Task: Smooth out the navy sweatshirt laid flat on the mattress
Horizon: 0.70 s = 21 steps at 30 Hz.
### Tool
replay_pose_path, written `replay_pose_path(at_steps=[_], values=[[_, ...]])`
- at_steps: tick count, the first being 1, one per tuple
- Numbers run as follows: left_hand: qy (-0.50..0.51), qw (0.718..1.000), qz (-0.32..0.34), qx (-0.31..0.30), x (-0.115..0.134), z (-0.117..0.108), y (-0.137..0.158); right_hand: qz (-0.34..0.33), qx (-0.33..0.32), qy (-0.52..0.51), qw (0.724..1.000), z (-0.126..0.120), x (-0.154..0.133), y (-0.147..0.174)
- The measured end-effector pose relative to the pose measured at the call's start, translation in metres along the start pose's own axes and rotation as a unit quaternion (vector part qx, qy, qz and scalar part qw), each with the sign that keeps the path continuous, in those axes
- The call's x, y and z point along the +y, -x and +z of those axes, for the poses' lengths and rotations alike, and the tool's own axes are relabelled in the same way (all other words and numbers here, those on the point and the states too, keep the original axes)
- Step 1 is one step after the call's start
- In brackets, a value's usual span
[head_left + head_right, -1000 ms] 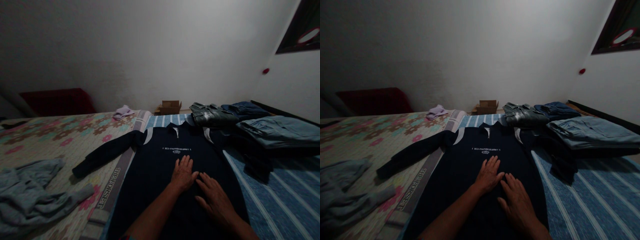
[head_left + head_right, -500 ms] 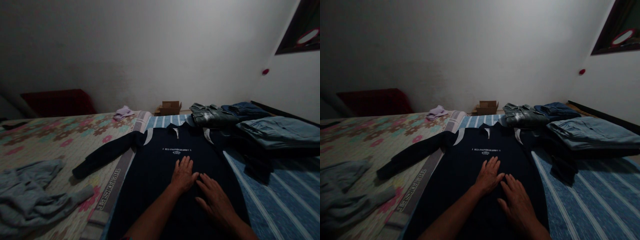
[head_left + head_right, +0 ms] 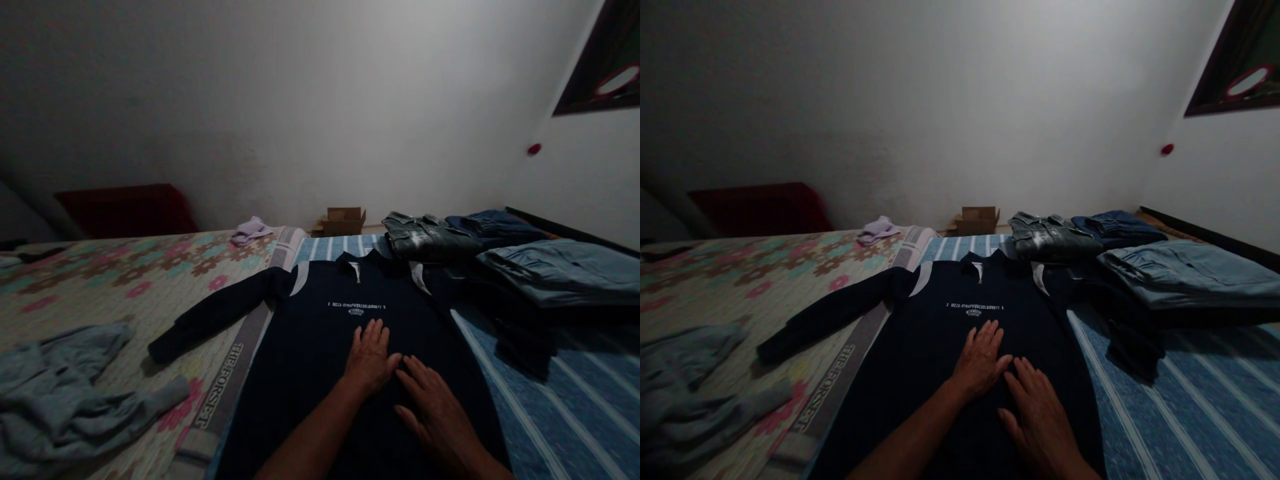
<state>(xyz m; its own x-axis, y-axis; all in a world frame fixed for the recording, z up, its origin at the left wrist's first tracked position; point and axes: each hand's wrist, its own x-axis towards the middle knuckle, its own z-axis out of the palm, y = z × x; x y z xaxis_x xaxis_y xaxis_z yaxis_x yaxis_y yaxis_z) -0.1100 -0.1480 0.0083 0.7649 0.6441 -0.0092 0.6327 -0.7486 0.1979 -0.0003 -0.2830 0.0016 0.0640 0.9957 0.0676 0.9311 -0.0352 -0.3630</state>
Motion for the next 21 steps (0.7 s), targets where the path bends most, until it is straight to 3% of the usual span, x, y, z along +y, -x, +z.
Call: replay_pose_path(at_steps=[21], values=[[-0.004, 1.000, 0.003, 0.007, -0.0007, 0.0018, -0.0001, -0.001, -0.008, 0.014, 1.000, 0.0019, 0.0014, 0.0004]])
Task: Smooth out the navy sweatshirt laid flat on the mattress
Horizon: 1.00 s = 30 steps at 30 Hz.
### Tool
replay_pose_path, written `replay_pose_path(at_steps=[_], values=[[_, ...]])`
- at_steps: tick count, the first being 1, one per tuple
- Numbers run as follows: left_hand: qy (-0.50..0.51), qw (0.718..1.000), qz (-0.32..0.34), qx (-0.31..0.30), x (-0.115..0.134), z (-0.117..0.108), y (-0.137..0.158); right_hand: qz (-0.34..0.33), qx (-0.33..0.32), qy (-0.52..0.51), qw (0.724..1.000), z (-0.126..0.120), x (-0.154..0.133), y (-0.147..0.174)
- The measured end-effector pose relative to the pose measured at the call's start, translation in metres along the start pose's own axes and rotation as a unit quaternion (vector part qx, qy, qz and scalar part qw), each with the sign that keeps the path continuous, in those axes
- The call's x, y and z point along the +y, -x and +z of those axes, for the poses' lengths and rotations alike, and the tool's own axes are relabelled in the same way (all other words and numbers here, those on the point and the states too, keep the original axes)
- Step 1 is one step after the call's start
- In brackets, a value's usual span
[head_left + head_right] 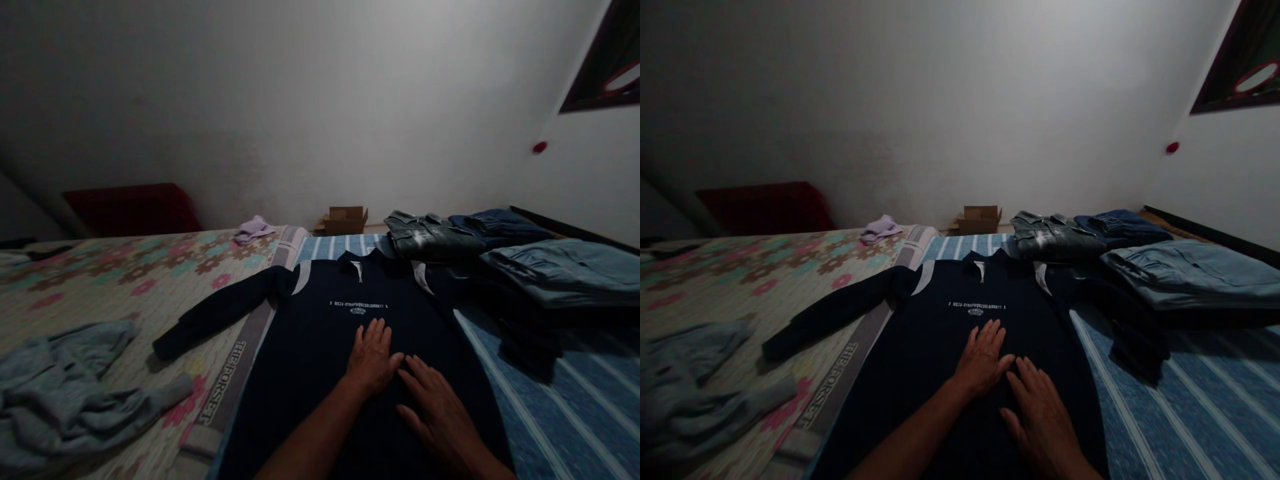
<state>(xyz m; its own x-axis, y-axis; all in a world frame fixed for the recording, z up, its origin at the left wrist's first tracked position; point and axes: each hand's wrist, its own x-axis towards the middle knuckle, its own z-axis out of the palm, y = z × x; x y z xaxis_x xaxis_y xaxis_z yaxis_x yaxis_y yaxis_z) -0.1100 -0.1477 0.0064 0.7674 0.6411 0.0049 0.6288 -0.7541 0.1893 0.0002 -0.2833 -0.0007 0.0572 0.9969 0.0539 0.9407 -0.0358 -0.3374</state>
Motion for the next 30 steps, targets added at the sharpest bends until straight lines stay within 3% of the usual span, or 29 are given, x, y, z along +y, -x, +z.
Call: replay_pose_path(at_steps=[19, 30], values=[[0.004, 1.000, -0.003, 0.001, 0.000, 0.000, -0.001, -0.001, 0.010, -0.012, 1.000, -0.003, -0.002, -0.001], [0.010, 0.999, -0.005, -0.037, 0.001, -0.004, -0.002, 0.020, -0.123, -0.009, 0.992, -0.026, -0.017, 0.000]])
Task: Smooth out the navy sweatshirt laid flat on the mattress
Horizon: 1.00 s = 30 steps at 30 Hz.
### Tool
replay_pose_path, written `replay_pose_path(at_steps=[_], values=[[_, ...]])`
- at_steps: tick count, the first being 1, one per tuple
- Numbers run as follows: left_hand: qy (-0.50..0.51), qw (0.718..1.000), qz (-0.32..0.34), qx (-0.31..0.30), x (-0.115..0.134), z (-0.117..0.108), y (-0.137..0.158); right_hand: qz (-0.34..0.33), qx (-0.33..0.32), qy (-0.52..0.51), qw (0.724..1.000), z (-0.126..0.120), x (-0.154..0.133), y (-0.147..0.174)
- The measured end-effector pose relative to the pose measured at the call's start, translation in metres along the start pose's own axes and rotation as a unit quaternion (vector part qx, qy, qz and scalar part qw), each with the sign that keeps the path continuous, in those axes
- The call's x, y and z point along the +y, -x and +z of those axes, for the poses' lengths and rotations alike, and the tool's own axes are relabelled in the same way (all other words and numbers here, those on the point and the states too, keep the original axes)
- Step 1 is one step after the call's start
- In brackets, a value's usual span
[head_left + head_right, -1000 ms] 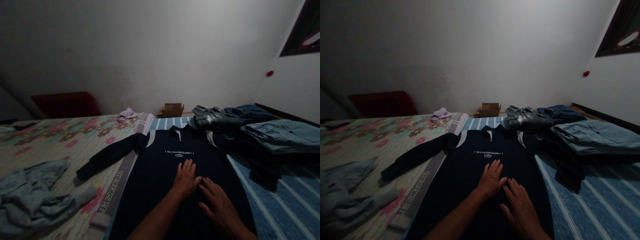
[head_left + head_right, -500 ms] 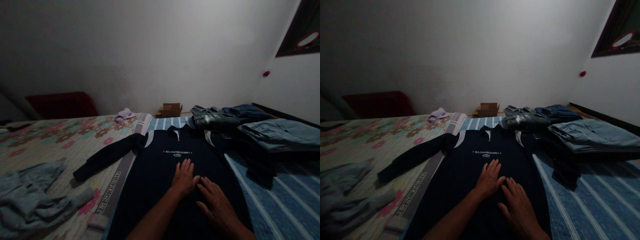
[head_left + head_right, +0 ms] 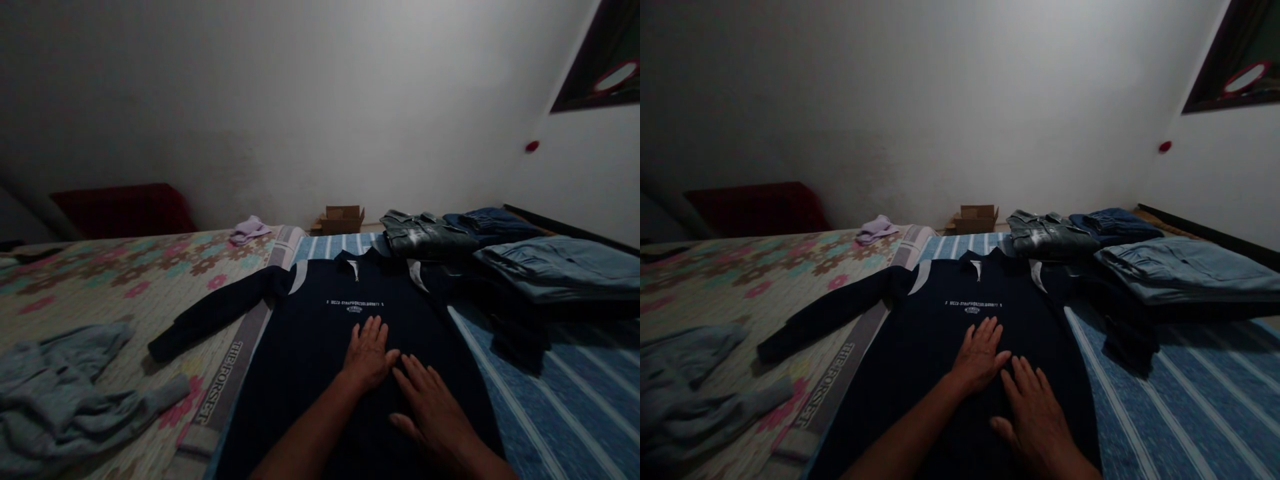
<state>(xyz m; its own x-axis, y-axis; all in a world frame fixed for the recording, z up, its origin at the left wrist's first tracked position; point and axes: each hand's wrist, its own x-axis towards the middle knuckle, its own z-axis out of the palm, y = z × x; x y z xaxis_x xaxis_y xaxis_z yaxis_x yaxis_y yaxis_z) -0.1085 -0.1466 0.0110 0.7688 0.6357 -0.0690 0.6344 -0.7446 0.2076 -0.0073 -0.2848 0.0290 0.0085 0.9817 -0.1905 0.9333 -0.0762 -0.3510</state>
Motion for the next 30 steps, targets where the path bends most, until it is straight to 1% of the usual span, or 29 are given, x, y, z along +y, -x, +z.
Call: replay_pose_path(at_steps=[5, 8, 11, 14, 17, 21, 24, 27, 30], values=[[0.002, 1.000, -0.001, -0.005, 0.001, -0.001, 0.000, -0.059, -0.077, -0.039, 0.995, 0.001, -0.020, 0.013], [0.021, 0.999, -0.003, -0.030, 0.003, -0.011, 0.000, -0.063, -0.071, -0.039, 0.995, 0.008, -0.024, 0.016], [0.058, 0.995, -0.015, -0.077, 0.006, -0.030, 0.005, -0.069, -0.053, -0.037, 0.996, 0.015, -0.022, 0.016], [0.073, 0.994, -0.010, -0.085, 0.006, -0.050, 0.023, -0.070, -0.048, -0.038, 0.996, 0.017, -0.020, 0.017], [0.062, 0.994, 0.007, -0.093, 0.003, -0.059, 0.052, -0.070, -0.050, -0.045, 0.995, 0.015, -0.020, 0.017], [0.045, 0.990, -0.027, -0.132, -0.004, -0.052, 0.088, -0.065, -0.070, -0.060, 0.994, 0.008, -0.020, 0.017], [0.040, 0.991, -0.035, -0.119, -0.011, -0.040, 0.102, -0.057, -0.068, -0.084, 0.993, 0.001, -0.018, 0.018], [0.034, 0.996, -0.023, -0.081, -0.014, -0.032, 0.105, -0.028, -0.025, -0.122, 0.992, -0.005, -0.011, 0.018], [0.029, 0.997, -0.025, -0.072, -0.013, -0.033, 0.104, 0.019, 0.052, -0.116, 0.992, -0.009, 0.004, 0.015]])
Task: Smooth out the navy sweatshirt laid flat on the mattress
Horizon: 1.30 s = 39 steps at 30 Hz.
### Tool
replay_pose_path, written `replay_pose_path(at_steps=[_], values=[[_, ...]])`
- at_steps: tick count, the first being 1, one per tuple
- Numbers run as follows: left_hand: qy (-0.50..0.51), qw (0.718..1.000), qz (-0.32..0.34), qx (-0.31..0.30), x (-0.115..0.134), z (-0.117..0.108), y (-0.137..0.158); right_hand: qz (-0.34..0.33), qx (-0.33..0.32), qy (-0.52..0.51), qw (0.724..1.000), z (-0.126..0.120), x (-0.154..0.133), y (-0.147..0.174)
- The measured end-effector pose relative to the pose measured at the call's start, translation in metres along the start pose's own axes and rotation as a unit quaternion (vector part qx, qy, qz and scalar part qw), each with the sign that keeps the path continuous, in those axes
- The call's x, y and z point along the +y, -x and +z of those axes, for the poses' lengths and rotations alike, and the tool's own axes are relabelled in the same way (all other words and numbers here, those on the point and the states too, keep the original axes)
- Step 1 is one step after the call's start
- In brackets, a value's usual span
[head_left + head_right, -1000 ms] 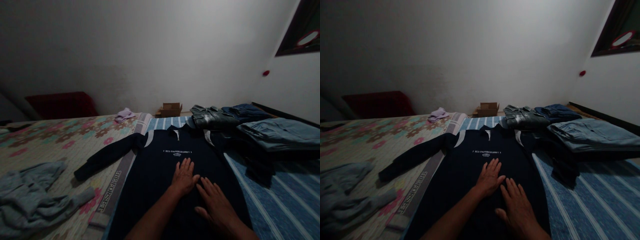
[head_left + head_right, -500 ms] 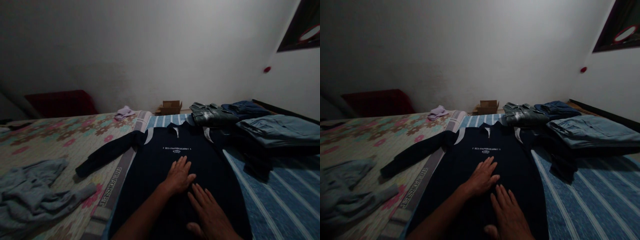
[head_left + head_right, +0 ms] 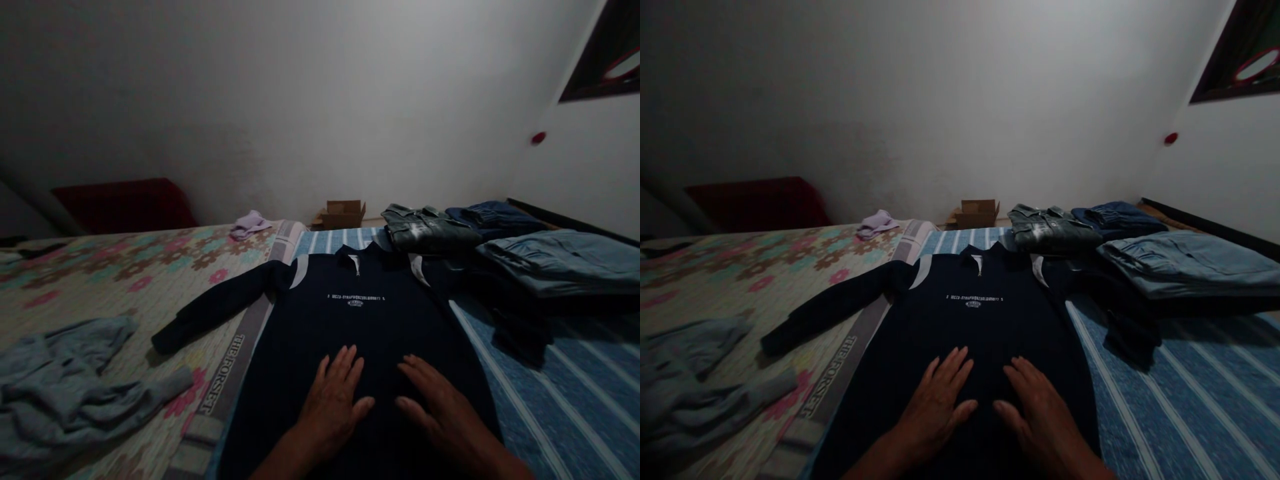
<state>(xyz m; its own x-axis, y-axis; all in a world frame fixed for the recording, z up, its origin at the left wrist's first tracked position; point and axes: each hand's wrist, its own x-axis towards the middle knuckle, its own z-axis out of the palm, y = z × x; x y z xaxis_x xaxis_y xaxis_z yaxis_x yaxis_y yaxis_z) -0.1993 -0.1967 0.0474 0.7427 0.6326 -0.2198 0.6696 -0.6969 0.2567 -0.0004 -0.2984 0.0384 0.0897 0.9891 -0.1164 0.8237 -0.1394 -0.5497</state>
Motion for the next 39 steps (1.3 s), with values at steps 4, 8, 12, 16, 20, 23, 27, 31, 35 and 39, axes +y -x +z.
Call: replay_pose_path(at_steps=[4, 8, 12, 16, 20, 23, 27, 31, 35, 39], values=[[0.008, 1.000, -0.019, -0.021, 0.011, -0.009, 0.000, 0.016, 0.084, 0.043, 0.995, -0.004, 0.019, -0.008], [0.012, 0.999, -0.021, -0.030, 0.023, -0.013, 0.002, -0.013, 0.115, 0.090, 0.989, 0.001, 0.026, -0.015], [0.012, 0.999, -0.034, -0.038, 0.024, -0.007, 0.005, -0.004, 0.129, 0.156, 0.979, 0.013, 0.039, -0.023], [0.013, 1.000, -0.015, -0.017, 0.017, 0.000, 0.008, 0.028, 0.119, 0.181, 0.976, 0.022, 0.061, -0.027], [0.023, 1.000, -0.007, 0.013, 0.009, -0.001, 0.013, 0.033, 0.108, 0.159, 0.981, 0.019, 0.067, -0.025], [0.004, 0.998, -0.022, 0.052, 0.000, 0.001, 0.020, 0.035, 0.115, 0.132, 0.984, 0.013, 0.064, -0.022], [-0.032, 0.994, -0.060, 0.081, -0.016, 0.011, 0.030, 0.031, 0.166, 0.107, 0.980, 0.009, 0.067, -0.017], [-0.054, 0.992, -0.084, 0.081, -0.026, 0.018, 0.034, 0.021, 0.183, 0.112, 0.976, 0.010, 0.076, -0.013], [-0.060, 0.991, -0.093, 0.071, -0.023, 0.013, 0.032, 0.012, 0.209, 0.093, 0.973, 0.005, 0.085, -0.012], [-0.044, 0.993, -0.070, 0.083, -0.011, 0.010, 0.031, 0.041, 0.245, 0.048, 0.967, -0.008, 0.093, -0.015]])
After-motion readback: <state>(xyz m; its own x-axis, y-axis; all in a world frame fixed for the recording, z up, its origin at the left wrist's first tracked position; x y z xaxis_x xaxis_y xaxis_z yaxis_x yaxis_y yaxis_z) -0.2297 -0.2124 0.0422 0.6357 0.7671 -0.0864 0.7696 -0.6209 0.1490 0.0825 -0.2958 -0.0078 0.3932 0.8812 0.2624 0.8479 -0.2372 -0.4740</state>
